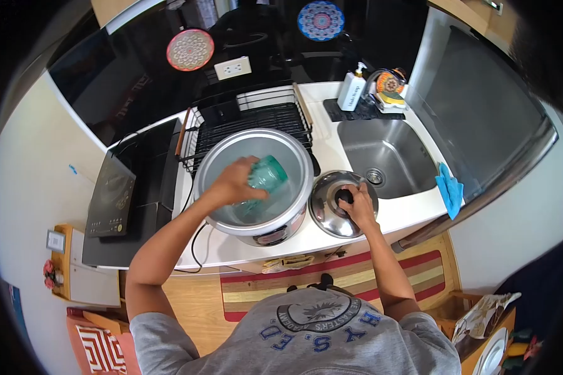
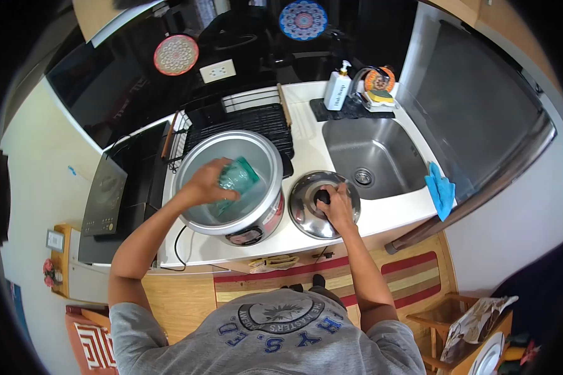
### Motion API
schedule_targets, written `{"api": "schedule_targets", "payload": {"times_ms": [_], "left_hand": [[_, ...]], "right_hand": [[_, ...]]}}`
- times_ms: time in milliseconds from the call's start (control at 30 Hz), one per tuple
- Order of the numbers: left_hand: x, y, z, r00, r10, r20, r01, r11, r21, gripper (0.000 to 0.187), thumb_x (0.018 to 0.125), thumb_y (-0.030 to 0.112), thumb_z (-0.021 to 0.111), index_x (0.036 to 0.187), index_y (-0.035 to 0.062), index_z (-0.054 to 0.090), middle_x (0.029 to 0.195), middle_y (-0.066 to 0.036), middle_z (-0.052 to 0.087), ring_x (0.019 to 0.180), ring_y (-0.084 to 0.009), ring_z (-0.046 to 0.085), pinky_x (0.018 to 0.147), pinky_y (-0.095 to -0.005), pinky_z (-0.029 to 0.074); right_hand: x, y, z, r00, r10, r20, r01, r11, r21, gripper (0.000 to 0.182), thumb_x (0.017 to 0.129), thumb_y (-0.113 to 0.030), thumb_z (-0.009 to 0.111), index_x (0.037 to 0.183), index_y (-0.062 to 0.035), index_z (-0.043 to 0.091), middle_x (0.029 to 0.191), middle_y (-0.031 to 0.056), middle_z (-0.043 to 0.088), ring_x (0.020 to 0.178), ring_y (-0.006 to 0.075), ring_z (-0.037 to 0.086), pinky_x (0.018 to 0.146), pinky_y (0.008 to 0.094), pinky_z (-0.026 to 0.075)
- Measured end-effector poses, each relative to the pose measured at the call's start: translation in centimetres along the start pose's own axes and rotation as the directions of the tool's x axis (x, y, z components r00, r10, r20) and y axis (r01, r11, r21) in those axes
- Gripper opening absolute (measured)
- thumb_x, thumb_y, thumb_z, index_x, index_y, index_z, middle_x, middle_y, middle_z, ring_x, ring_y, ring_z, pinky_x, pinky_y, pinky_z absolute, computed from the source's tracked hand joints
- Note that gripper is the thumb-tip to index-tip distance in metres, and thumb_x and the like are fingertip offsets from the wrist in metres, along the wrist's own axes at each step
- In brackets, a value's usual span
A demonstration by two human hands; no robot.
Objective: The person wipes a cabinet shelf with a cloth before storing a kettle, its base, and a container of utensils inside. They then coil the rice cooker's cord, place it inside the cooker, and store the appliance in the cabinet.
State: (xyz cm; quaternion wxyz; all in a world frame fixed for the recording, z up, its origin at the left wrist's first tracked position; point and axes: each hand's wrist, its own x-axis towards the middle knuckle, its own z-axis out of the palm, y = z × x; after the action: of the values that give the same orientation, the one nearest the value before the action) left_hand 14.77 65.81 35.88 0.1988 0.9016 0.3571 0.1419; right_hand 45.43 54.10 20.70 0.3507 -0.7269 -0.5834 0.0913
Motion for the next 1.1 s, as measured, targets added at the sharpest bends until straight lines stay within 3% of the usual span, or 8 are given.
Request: {"api": "schedule_targets", "payload": {"times_ms": [67,200,367,500,533,667,933,1100], "left_hand": [[-0.1,0.4,-1.3,0.991,-0.135,-0.010,0.123,0.927,-0.354,0.065,0.066,0.026,0.079,0.118,-0.0005,0.052,0.103,-0.018,0.060,0.093,-0.0328,0.061,0.084,-0.0385,0.051],[-0.1,1.2,-3.9,0.944,-0.327,0.044,0.145,0.291,-0.946,0.050,0.081,0.035,0.068,0.114,-0.0004,0.053,0.100,-0.014,0.062,0.089,-0.0279,0.064,0.075,-0.0457,0.055],[-1.3,4.8,-4.5,0.976,-0.157,0.150,0.092,-0.325,-0.941,0.060,0.084,0.046,0.061,0.124,0.0018,0.051,0.114,-0.022,0.057,0.102,-0.0404,0.057,0.087,-0.0619,0.046],[-2.0,12.2,-0.8,0.948,-0.123,0.293,0.209,-0.454,-0.866,0.064,0.085,0.053,0.054,0.121,0.0006,0.054,0.113,-0.023,0.057,0.102,-0.0408,0.057,0.084,-0.0620,0.048],[-2.5,15.8,0.2,0.931,0.106,0.349,0.346,-0.559,-0.753,0.066,0.088,0.053,0.052,0.122,-0.0038,0.049,0.112,-0.028,0.057,0.100,-0.0454,0.057,0.090,-0.0546,0.047],[-2.2,22.9,8.4,0.857,0.205,0.472,0.514,-0.395,-0.762,0.048,0.092,0.044,0.053,0.123,0.0076,0.054,0.116,-0.010,0.061,0.104,-0.0247,0.059,0.092,-0.0430,0.048],[-7.1,43.5,26.2,0.459,0.543,0.703,0.875,-0.141,-0.462,0.060,0.087,0.059,0.050,0.126,0.0138,0.050,0.128,-0.006,0.054,0.113,-0.0241,0.053,0.091,-0.0448,0.046],[-11.0,55.8,39.1,0.154,0.545,0.824,0.895,0.276,-0.349,0.074,0.085,0.072,0.039,0.133,0.0151,0.043,0.126,-0.009,0.053,0.113,-0.0251,0.051,0.093,-0.0484,0.042]], "right_hand": [[-0.3,0.0,0.2,1.000,0.029,0.000,-0.029,1.000,-0.011,0.041,0.070,-0.016,0.075,0.109,-0.0087,0.062,0.104,0.0200,0.051,0.094,0.0403,0.058,0.083,0.0441,0.049],[-0.5,0.0,0.5,0.998,0.051,0.024,-0.050,0.999,-0.021,0.041,0.073,-0.022,0.073,0.110,-0.0098,0.062,0.107,0.0189,0.049,0.099,0.0389,0.056,0.088,0.0433,0.046],[-1.7,-2.4,-2.3,0.993,-0.048,-0.110,0.035,0.993,-0.111,0.067,0.073,-0.036,0.075,0.130,-0.0109,0.050,0.122,0.0209,0.045,0.111,0.0380,0.047,0.095,0.0433,0.040],[-6.6,-8.4,-11.4,0.937,-0.278,-0.211,0.340,0.867,0.364,0.084,0.069,-0.030,0.081,0.139,-0.0098,0.039,0.134,0.0128,0.041,0.122,0.0283,0.040,0.101,0.0403,0.035],[-8.2,-8.8,-12.7,0.933,-0.301,-0.199,0.360,0.758,0.543,0.103,0.061,-0.039,0.085,0.143,-0.0077,0.030,0.140,0.0148,0.036,0.128,0.0318,0.033,0.107,0.0428,0.027],[-14.7,-8.1,-17.7,0.881,-0.345,-0.324,0.471,0.706,0.528,0.117,0.055,-0.037,0.088,0.146,-0.0068,0.020,0.148,0.0136,0.025,0.135,0.0308,0.025,0.111,0.0413,0.023],[-33.9,3.9,-28.4,0.835,0.161,-0.527,0.183,0.821,0.540,0.096,0.060,-0.020,0.085,0.139,-0.0030,0.032,0.133,0.0124,0.046,0.125,0.0267,0.045,0.105,0.0368,0.034],[-48.9,12.5,-36.3,0.667,0.339,-0.664,-0.049,0.909,0.415,0.088,0.058,-0.010,0.085,0.132,-0.0011,0.038,0.125,0.0100,0.053,0.115,0.0211,0.053,0.098,0.0342,0.042]]}}
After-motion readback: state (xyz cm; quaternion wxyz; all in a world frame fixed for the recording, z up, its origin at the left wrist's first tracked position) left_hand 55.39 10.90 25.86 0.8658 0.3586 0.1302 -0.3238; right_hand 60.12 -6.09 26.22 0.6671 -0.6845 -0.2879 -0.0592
